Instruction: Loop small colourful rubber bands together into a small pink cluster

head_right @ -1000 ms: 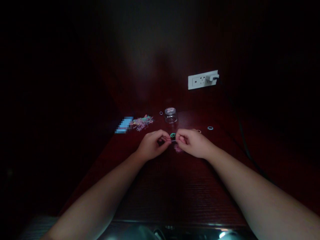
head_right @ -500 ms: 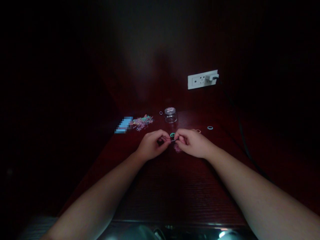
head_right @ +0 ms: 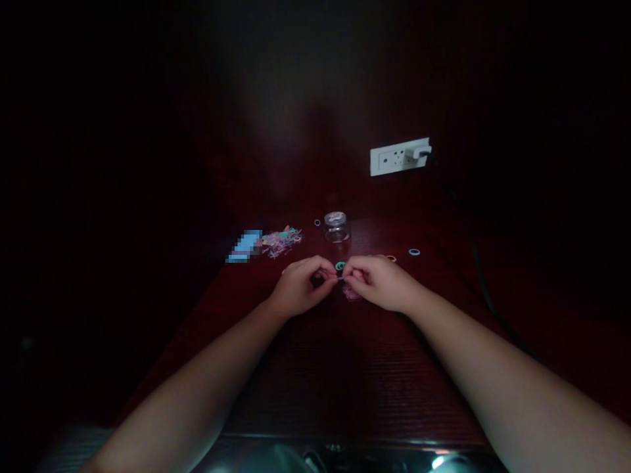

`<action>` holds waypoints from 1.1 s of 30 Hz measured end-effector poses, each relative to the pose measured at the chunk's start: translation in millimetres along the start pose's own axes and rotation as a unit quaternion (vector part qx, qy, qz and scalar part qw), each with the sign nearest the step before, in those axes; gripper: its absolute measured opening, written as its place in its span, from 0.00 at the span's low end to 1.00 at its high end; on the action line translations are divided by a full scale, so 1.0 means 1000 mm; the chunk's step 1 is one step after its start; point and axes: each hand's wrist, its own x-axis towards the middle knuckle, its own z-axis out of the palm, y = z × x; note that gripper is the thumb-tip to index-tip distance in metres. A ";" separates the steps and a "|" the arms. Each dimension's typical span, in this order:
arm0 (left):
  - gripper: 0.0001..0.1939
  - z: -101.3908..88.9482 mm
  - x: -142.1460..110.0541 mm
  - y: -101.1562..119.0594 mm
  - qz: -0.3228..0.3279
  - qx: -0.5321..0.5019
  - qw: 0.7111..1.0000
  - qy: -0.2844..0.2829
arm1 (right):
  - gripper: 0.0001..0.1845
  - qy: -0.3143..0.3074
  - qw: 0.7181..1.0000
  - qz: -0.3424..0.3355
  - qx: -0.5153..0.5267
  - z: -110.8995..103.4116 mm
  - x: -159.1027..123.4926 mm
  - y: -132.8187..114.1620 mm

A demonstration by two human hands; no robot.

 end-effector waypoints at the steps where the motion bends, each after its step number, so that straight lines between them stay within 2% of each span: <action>1: 0.04 0.000 0.000 0.000 0.000 -0.004 1.000 0.003 | 0.08 0.001 1.000 0.000 0.001 0.000 0.000 0.000; 33: 0.07 0.006 -0.002 -0.002 0.015 -0.069 0.997 0.012 | 0.05 -0.031 0.999 -0.012 -0.011 -0.002 0.001 -0.005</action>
